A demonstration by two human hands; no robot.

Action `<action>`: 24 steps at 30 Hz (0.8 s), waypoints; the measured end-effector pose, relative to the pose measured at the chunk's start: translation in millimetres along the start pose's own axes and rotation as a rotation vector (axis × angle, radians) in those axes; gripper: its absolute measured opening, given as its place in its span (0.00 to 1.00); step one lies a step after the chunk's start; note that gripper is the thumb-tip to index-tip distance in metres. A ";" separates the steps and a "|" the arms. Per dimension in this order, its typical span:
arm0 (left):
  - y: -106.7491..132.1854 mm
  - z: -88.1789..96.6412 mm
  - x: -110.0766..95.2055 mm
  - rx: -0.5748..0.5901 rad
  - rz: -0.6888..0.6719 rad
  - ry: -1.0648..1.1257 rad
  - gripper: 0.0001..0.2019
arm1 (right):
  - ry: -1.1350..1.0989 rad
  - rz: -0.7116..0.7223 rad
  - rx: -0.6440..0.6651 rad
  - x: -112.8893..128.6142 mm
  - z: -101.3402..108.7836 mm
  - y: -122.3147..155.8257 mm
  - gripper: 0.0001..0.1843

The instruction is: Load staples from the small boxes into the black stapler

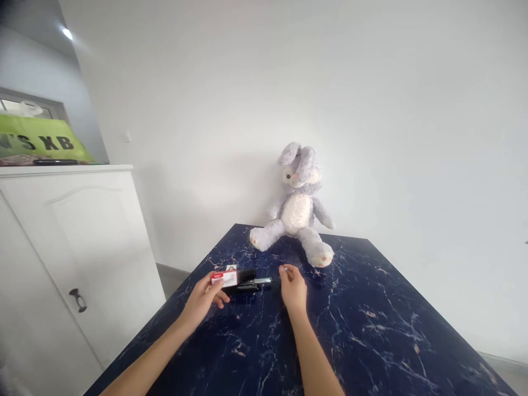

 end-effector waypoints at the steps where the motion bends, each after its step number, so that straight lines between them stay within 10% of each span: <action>1: 3.7 -7.8 1.6 0.051 0.023 0.065 0.24 | -0.003 -0.002 -0.012 1.8 0.3 1.1 0.22; 6: 17.9 -29.6 9.3 0.222 0.111 0.103 0.29 | 0.022 -0.020 -0.079 9.8 4.3 5.2 0.25; 13: 15.7 -33.8 14.4 0.137 0.088 0.026 0.20 | 0.047 -0.018 -0.064 15.4 6.5 6.6 0.28; 24: 16.0 -39.8 26.8 0.306 0.336 0.631 0.27 | 0.099 0.170 0.084 65.8 -19.1 60.2 0.16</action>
Point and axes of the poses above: each hand's wrist, its own y-axis away from the middle knuckle, its own z-axis out of the back of the hand, x = y × z, the point moved 2 cm from there along -y, towards the middle knuckle, and after that the axes turned 4 degrees about z, right-handed, at the moved point
